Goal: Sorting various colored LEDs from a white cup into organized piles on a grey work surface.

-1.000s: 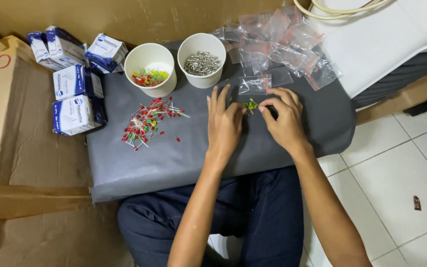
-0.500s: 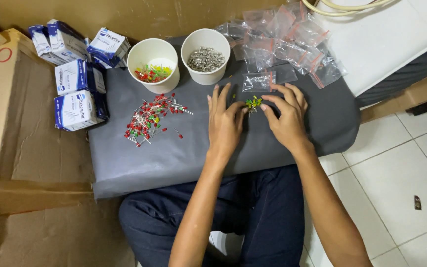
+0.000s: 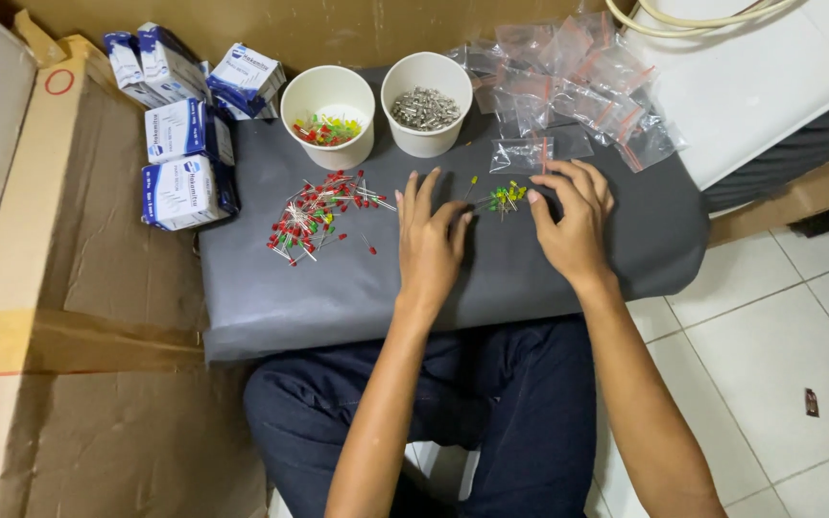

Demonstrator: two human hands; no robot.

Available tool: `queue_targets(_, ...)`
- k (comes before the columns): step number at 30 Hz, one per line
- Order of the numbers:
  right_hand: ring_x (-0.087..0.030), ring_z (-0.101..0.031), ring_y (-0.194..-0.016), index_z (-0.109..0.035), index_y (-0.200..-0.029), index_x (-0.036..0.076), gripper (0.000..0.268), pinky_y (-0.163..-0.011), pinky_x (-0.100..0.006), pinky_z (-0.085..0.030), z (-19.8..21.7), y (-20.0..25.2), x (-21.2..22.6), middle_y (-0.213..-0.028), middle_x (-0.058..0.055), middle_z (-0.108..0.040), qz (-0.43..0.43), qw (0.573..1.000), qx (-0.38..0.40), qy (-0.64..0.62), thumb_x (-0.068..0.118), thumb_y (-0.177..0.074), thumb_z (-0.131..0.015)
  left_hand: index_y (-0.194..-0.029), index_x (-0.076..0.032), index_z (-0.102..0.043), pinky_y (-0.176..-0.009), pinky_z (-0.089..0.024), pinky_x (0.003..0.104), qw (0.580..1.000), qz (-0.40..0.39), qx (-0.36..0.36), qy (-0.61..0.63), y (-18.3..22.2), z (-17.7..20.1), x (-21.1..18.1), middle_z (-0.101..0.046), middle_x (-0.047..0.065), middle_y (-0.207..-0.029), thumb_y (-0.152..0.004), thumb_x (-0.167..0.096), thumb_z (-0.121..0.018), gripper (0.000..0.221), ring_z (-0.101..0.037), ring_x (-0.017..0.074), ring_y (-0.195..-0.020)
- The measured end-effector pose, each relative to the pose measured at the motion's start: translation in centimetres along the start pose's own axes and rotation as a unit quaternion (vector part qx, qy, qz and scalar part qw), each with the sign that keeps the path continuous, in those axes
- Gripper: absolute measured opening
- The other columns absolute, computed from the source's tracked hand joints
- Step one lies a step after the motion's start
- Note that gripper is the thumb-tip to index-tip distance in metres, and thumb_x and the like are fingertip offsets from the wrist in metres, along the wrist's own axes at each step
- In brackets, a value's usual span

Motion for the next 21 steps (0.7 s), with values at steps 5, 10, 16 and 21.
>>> queue_targets(5, -0.029, -0.048, -0.132, -0.071, -0.114, 0.015, 0.016, -0.111, -0.047, -0.033, -1.0, 0.3, 2.9, -0.128, -0.002, -0.062, 0.034, 0.999, -0.012, -0.039, 0.014, -0.099, -0.072, -0.099, -0.01, -0.076, -0.12, -0.025, 0.061, 1.0, 0.008, -0.018, -0.014, 0.7, 1.8, 1.2, -0.056, 0.015, -0.143, -0.088, -0.018, -0.079, 0.014, -0.041, 0.0416, -0.144)
queue_targets(10, -0.029, -0.051, -0.13, -0.072, -0.112, 0.013, 0.016, -0.111, -0.046, -0.036, -3.1, 0.0, 8.4, -0.125, -0.002, -0.064, 0.079, 0.993, -0.006, -0.087, 0.01, -0.096, -0.073, -0.1, -0.01, -0.075, -0.121, -0.026, 0.059, 0.999, 0.01, -0.036, -0.029, 1.1, 4.5, 2.6, -0.057, 0.014, -0.142, -0.088, -0.021, -0.078, 0.016, -0.043, 0.0399, -0.143)
queue_targets(16, -0.032, -0.057, -0.121, -0.07, -0.113, 0.008, 0.016, -0.104, -0.046, -0.044, -6.7, -1.2, 13.7, -0.123, -0.008, -0.064, 0.129, 0.972, 0.047, -0.189, 0.006, -0.097, -0.071, -0.101, -0.008, -0.075, -0.121, -0.027, 0.059, 0.995, 0.021, -0.075, -0.064, 1.5, 9.1, 5.2, -0.057, 0.014, -0.143, -0.086, -0.017, -0.079, 0.017, -0.043, 0.0393, -0.143)
queue_targets(21, -0.03, -0.063, -0.108, -0.072, -0.11, 0.009, 0.015, -0.095, -0.043, -0.049, -10.2, -1.7, 16.7, -0.112, -0.006, -0.067, 0.148, 0.955, 0.104, -0.233, 0.004, -0.096, -0.07, -0.101, -0.008, -0.075, -0.121, -0.026, 0.059, 0.987, 0.05, -0.097, -0.114, 2.1, 12.2, 8.0, -0.057, 0.013, -0.143, -0.086, -0.018, -0.079, 0.019, -0.043, 0.0375, -0.143)
Point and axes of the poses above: each hand's wrist, its own y-axis away from the middle knuckle, its own z-axis out of the back of the hand, x = y × z, the point moved 4 cm from there along -y, towards the middle knuckle
